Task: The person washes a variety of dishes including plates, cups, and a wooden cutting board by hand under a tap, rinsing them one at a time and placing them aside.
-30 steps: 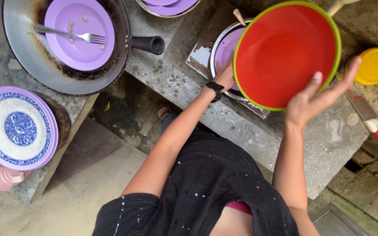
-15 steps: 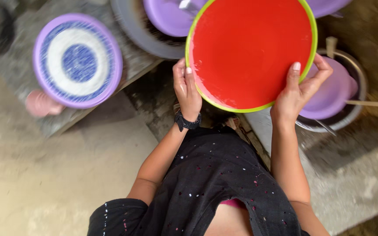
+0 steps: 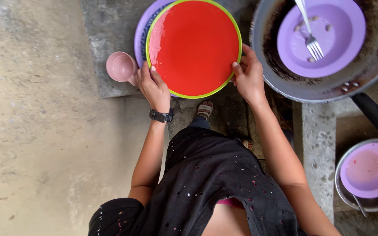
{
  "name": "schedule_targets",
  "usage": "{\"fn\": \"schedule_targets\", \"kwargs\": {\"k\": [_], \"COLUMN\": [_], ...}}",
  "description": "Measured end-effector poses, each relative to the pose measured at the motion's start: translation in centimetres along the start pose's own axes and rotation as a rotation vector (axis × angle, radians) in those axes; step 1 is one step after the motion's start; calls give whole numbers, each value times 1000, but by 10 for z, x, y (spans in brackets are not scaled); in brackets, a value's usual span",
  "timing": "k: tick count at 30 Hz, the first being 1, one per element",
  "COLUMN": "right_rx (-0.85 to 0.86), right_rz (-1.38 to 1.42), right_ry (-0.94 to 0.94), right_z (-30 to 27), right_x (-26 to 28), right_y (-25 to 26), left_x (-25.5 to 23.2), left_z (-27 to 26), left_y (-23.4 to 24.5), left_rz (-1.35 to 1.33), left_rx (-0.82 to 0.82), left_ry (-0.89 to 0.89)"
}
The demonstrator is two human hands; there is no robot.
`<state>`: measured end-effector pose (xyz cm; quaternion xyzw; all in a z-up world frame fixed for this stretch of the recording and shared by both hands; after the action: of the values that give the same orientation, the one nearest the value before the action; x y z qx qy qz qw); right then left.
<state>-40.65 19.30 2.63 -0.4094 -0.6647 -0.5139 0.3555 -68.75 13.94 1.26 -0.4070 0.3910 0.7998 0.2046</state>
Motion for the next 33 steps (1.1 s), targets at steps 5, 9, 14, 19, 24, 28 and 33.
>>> {"fn": "schedule_targets", "kwargs": {"k": [5, 9, 14, 19, 24, 28, 33], "right_rx": [14, -40, -112, -183, -338, -401, -535], "right_rz": [-173, -390, -455, -418, -279, -245, -171], "right_ry": [2, 47, 119, -44, -57, -85, -352], "right_z": [31, 35, 28, -3, -59, -112, -207], "right_x": [8, 13, 26, 38, 25, -10, -89], "right_y": [-34, -37, -28, 3, 55, 112, 184], "left_x": [31, 41, 33, -37, -130, -198, -259], "left_z": [24, 26, 27, 23, -17, -78, -184], "left_y": [10, 13, 7, -22, -90, -139, -187], "left_rz": [203, 200, 140, -76, -208, -352, -514], "left_rx": [41, 57, 81, 117, 400, 649, 1002], "left_ry": [89, 95, 77, -110, -228, -363, -492]}}
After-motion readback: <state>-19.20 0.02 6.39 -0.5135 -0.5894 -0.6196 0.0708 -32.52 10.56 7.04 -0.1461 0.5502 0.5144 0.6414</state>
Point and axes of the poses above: each hand's wrist, its own z-axis towards the middle knuckle, its own y-axis out of the back of the hand, x = y × z, the point moved 4 cm from there along z, towards the middle knuckle, and after that the axes turned 13 degrees about -z, right-handed, at the moved point
